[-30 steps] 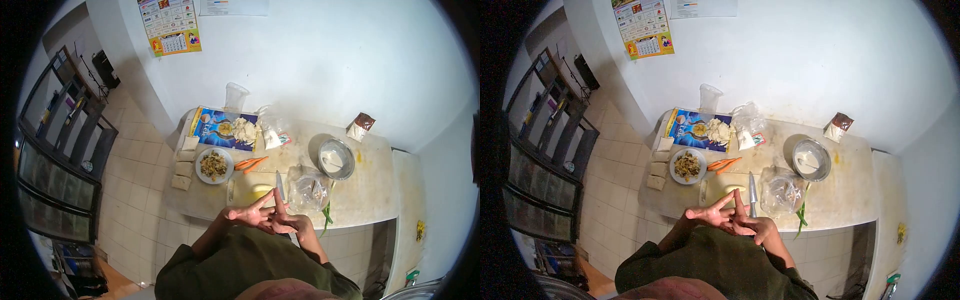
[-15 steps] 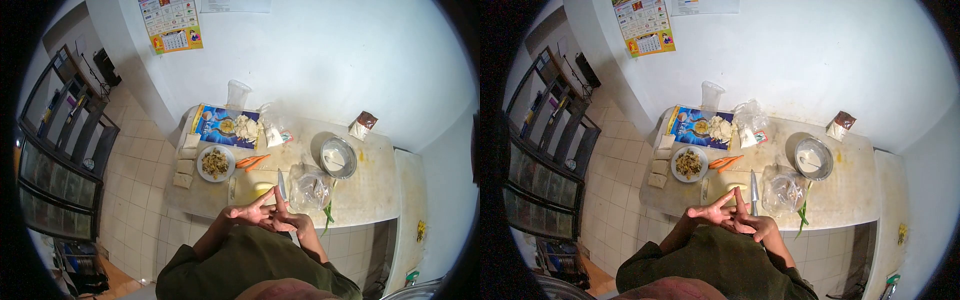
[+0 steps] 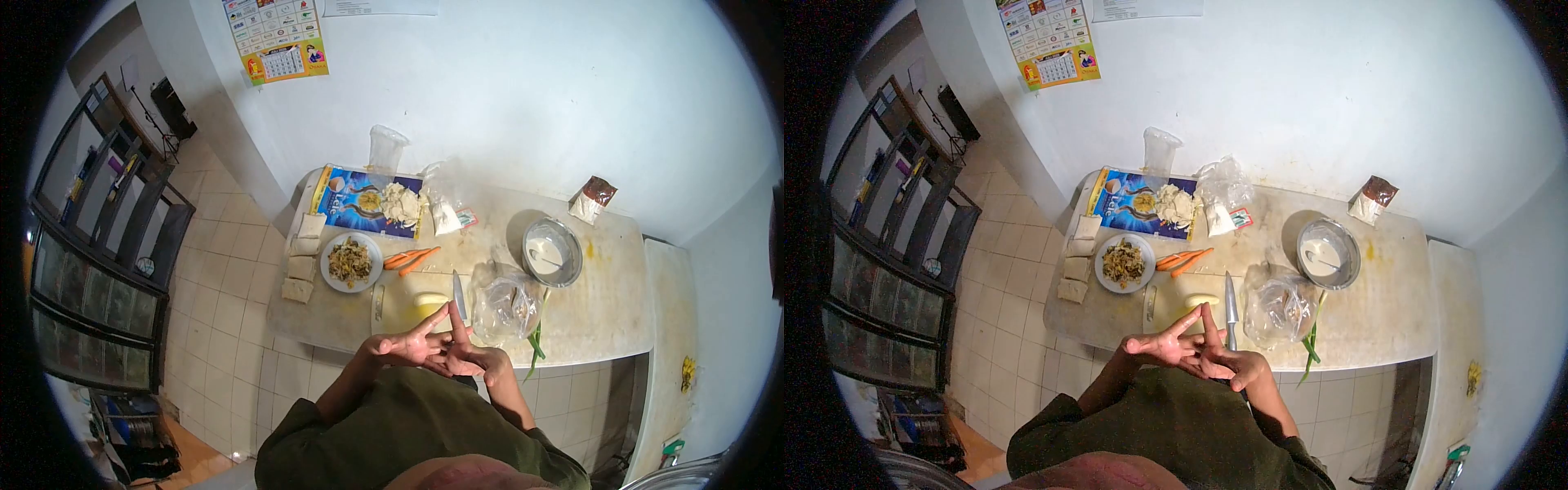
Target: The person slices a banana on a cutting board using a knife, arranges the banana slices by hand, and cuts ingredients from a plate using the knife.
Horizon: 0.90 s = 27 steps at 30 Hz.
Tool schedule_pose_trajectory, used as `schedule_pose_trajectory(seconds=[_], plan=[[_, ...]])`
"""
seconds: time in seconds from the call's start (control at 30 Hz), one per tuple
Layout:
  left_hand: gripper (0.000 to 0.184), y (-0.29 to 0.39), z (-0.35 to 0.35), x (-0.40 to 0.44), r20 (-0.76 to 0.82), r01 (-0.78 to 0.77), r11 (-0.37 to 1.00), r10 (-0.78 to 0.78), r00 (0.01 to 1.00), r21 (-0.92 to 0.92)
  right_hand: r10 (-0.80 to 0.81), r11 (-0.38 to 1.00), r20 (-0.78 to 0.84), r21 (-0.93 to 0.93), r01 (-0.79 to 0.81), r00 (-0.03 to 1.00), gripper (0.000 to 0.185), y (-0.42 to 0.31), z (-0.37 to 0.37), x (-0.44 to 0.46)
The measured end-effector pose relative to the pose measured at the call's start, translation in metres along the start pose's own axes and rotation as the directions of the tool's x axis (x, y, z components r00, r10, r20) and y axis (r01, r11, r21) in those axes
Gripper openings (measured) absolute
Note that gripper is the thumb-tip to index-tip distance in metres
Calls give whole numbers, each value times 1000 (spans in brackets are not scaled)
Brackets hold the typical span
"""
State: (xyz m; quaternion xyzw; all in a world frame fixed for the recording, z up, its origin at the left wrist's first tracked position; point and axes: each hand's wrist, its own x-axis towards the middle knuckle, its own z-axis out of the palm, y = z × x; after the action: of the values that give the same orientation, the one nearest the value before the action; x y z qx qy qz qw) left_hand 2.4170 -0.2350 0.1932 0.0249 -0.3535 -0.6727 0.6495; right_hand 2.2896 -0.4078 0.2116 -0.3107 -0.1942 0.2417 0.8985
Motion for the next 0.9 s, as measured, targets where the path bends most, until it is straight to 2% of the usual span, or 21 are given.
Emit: schedule_pose_trajectory(seconds=[0.3,0.4,0.5,0.6,0.73,0.8,0.87,0.9], plan=[[152,5,19,3,-102,34,999,-35,994,-8,0,1000,-35,-16,-1,999,155,0,6,2],[152,-3,11,-2,-75,-6,1000,6,997,-5,-18,1000,-54,20,19,998,155,6,6,0],[153,-3,15,-2,-106,-1,1000,0,994,-6,-10,1000,-9,21,10,1000,155,9,2,1],[154,1,27,-1,-182,25,1000,-27,983,-16,-11,1000,-47,27,12,999,155,5,10,4],[153,-6,24,-5,-195,-3,1000,-1,981,-21,-39,999,-26,-6,39,999,152,19,-5,-4],[151,-8,16,-9,-169,-4,1000,2,986,-10,-62,998,17,-26,62,998,149,23,-12,-4],[137,-8,12,-9,-103,-38,999,39,994,14,-34,999,48,-13,35,998,135,38,-43,-24],[130,-7,9,-10,-68,-54,998,56,996,28,-24,1000,-15,-20,24,1000,130,36,-41,-23]])
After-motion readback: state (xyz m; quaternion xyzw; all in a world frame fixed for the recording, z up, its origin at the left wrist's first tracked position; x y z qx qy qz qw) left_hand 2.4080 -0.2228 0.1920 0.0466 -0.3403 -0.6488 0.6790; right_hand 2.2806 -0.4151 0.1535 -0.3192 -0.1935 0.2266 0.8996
